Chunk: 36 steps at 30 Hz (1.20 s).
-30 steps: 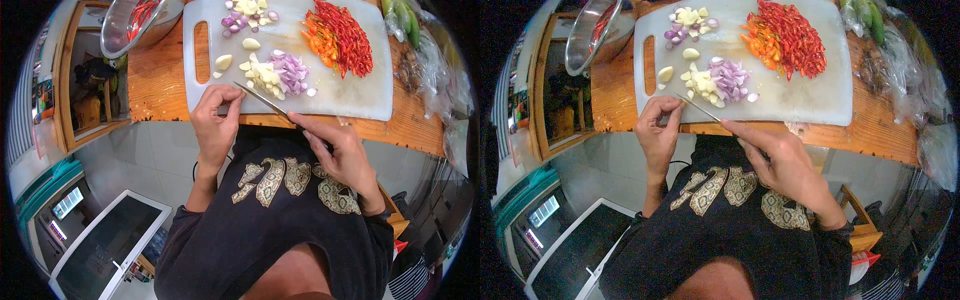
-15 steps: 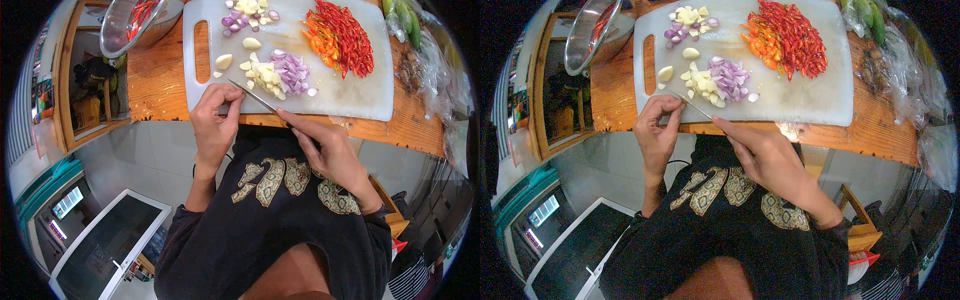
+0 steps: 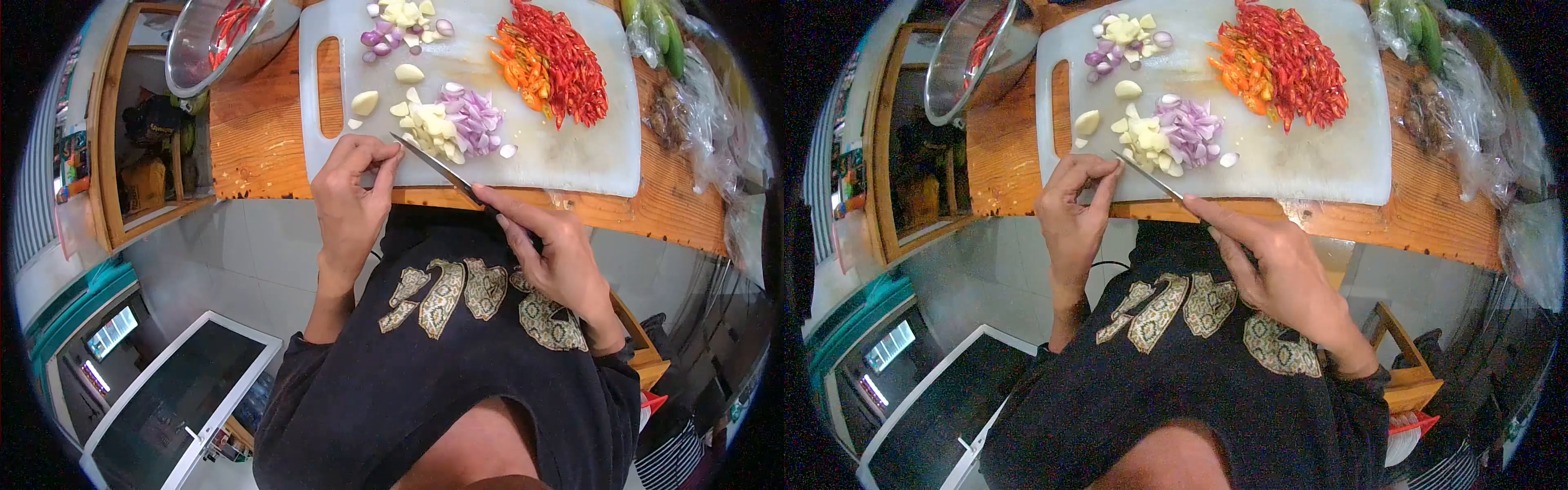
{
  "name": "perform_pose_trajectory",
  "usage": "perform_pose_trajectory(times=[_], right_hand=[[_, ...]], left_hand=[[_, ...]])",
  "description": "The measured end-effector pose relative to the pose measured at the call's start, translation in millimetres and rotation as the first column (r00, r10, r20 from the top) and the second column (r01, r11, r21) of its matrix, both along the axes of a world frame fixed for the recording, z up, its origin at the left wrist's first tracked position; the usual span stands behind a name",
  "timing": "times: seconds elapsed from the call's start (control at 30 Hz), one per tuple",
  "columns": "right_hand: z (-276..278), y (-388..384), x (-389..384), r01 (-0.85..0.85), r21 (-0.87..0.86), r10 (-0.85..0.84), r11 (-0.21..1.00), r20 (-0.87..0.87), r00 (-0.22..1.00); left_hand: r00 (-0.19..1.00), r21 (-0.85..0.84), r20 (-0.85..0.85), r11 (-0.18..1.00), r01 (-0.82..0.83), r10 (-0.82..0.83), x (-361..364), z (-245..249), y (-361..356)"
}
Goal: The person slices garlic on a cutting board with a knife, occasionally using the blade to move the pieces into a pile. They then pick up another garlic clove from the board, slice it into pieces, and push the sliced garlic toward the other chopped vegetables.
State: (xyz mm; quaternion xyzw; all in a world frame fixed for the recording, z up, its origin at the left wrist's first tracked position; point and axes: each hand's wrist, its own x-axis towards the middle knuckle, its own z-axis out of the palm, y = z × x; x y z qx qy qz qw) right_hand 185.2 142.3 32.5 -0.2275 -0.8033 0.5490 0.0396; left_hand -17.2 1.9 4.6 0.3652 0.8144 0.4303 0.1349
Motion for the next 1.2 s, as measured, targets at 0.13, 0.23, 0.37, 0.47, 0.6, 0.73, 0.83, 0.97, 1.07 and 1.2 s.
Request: perform_pose_trajectory(times=[0.13,0.23,0.37,0.47,0.6,0.73,0.83,0.97,1.07,1.2], right_hand=[[-4.9,-1.0,1.8,0.003,0.03,-0.002,1.0,-0.032,0.999],[-7.3,-1.7,2.3,-0.004,0.075,0.01,0.997,-0.079,0.997],[-7.4,-2.0,1.8,-0.019,0.1,0.025,0.995,-0.062,0.998],[-10.7,-5.2,-3.3,-0.008,0.121,0.023,0.993,-0.122,0.992],[-10.8,-7.2,-9.6,-0.002,0.054,0.007,0.999,-0.092,0.996],[-4.2,-6.1,-4.1,0.016,0.055,-0.012,0.998,-0.065,0.998],[0.1,-5.2,-0.9,0.023,0.06,-0.019,0.998,-0.065,0.998],[-2.2,-7.4,-1.0,0.014,0.036,-0.012,0.999,-0.06,0.998],[2.6,-7.6,-3.0,0.004,0.041,-0.003,0.999,-0.019,1.0],[-5.8,-10.8,-7.6,0.012,0.036,-0.01,0.999,-0.053,0.999]], left_hand=[[0.998,-0.017,-0.016,0.998,-0.057,0.057,7.4,0.6,2.7],[0.998,-0.017,-0.046,0.999,-0.051,0.05,7.2,-1.8,2.9],[0.999,0.0,-0.01,0.999,-0.035,0.035,5.5,-4.5,2.2],[1.0,-0.009,-0.016,1.0,-0.014,0.014,2.9,-4.5,1.6],[1.0,-0.021,0.0,1.0,-0.012,0.012,2.0,-3.1,3.5],[1.0,-0.013,0.015,1.0,-0.028,0.028,2.3,-4.6,2.3],[0.999,0.014,0.006,0.999,-0.033,0.033,2.8,-5.5,3.0],[1.0,-0.006,-0.004,1.0,-0.028,0.028,1.9,-5.3,2.5],[1.0,-0.01,-0.007,1.0,-0.024,0.024,2.3,-4.9,1.7],[1.0,0.0,0.006,1.0,-0.027,0.027,2.5,-5.3,3.0]])
